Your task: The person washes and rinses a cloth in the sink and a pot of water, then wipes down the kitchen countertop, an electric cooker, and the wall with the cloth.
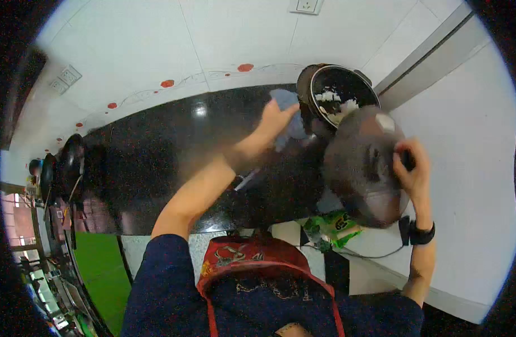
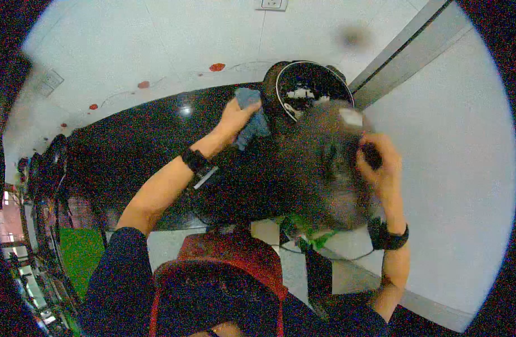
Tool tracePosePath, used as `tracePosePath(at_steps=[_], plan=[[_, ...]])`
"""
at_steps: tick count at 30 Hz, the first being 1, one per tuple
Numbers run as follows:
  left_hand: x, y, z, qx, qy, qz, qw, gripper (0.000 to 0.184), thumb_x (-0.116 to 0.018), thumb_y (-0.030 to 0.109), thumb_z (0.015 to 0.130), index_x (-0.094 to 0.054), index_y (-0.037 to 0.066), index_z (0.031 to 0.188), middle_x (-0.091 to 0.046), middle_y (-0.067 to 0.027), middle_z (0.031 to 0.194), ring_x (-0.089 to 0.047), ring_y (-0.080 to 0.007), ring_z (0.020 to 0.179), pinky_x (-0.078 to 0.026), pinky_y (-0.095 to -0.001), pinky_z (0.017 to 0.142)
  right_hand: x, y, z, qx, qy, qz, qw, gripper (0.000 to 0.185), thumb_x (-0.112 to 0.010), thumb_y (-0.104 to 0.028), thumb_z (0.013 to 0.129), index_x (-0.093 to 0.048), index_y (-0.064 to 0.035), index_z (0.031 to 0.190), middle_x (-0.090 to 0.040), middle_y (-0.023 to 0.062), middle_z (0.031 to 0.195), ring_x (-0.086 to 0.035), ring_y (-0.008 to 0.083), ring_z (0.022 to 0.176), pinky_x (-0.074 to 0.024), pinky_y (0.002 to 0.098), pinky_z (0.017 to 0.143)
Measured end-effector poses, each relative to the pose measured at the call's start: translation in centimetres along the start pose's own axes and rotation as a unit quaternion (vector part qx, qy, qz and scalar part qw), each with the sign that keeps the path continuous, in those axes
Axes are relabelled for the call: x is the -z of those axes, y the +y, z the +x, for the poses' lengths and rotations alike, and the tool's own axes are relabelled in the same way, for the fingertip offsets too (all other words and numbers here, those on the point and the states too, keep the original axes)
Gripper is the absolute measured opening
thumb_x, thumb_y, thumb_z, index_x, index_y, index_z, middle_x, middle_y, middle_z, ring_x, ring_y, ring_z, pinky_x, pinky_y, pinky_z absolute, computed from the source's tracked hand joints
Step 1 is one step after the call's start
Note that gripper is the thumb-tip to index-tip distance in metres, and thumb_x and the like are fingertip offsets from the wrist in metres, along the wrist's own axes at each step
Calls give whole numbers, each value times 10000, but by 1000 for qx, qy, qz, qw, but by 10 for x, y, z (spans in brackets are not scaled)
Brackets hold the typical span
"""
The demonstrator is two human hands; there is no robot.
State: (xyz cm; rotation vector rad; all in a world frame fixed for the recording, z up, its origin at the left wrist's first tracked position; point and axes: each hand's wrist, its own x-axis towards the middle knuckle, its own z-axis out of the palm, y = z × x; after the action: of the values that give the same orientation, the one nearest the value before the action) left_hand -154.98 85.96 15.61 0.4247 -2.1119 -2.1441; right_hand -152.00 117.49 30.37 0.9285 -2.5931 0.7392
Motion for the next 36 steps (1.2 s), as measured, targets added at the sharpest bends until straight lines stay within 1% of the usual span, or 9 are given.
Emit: tracePosePath(at_steps=[4, 7, 14, 17, 21, 29, 31, 33, 36], plan=[[27, 20, 72, -231, 43, 162, 958, 314, -629, 217, 776, -616, -20, 982, -663, -117, 923, -621, -220, 817, -470, -330, 763, -39, -8, -49, 24, -159, -3, 987, 285, -693, -109, 645, -560, -76, 896, -547, 117, 865, -554, 317, 792, -468, 401, 650], [6, 31, 125, -201, 24, 331, 922, 406, -593, 313, 739, -619, 26, 1024, -622, -221, 987, -574, -385, 958, -441, -423, 839, -68, -6, -75, 96, -158, -19, 983, 369, -712, -173, 608, -556, -97, 933, -530, 115, 868, -557, 314, 777, -485, 404, 618], [-26, 11, 184, -189, -166, 414, 875, 357, -492, 213, 753, -614, 91, 1066, -612, -206, 1045, -567, -364, 1011, -436, -430, 861, -104, -1, -99, 129, -189, 11, 973, 259, -697, -136, 652, -565, -105, 873, -524, 96, 859, -563, 275, 773, -492, 375, 571], [-27, -6, 211, -283, -129, 517, 798, 400, -509, 207, 770, -559, 131, 1159, -625, -202, 1010, -588, -365, 957, -456, -443, 830, -147, 8, -97, 145, -275, 16, 950, 247, -677, -167, 680, -550, -97, 881, -519, 112, 892, -561, 285, 813, -496, 380, 585], [-34, 26, 167, -234, -112, 606, 752, 448, -453, 134, 761, -532, 157, 1202, -587, -171, 1117, -543, -355, 1043, -430, -504, 851, -222, 17, -95, 167, -324, 22, 931, 400, -690, -253, 712, -501, -69, 1012, -482, 166, 998, -550, 335, 901, -514, 417, 667], [-29, 9, 182, -244, -113, 499, 824, 422, -491, 149, 749, -557, 169, 1166, -604, -171, 1075, -557, -358, 1021, -439, -504, 842, -290, -14, -72, 54, -196, 57, 977, 424, -695, -286, 726, -525, -61, 1043, -467, 163, 1028, -559, 341, 915, -521, 408, 705], [-27, 3, 194, -240, -147, 508, 814, 455, -499, 149, 743, -532, 159, 1197, -597, -191, 1079, -542, -365, 1036, -434, -505, 849, -261, -31, -58, 55, -167, 42, 984, 403, -676, -284, 754, -537, -78, 1071, -482, 162, 1041, -569, 317, 906, -520, 391, 693], [-29, 16, 174, -231, -119, 531, 807, 497, -493, 143, 740, -497, 160, 1237, -586, -198, 1094, -513, -373, 1063, -419, -503, 866, -205, -32, -37, 232, -160, 26, 959, 421, -666, -270, 756, -540, -93, 1117, -499, 168, 1068, -564, 307, 921, -510, 380, 728], [-31, 20, 171, -193, -151, 548, 800, 515, -486, 141, 748, -473, 169, 1262, -581, -177, 1113, -490, -374, 1084, -402, -500, 885, -133, 9, -3, 174, -3, -133, 976, 451, -694, -246, 716, -540, -99, 1114, -510, 164, 1089, -522, 327, 995, -464, 373, 819]])
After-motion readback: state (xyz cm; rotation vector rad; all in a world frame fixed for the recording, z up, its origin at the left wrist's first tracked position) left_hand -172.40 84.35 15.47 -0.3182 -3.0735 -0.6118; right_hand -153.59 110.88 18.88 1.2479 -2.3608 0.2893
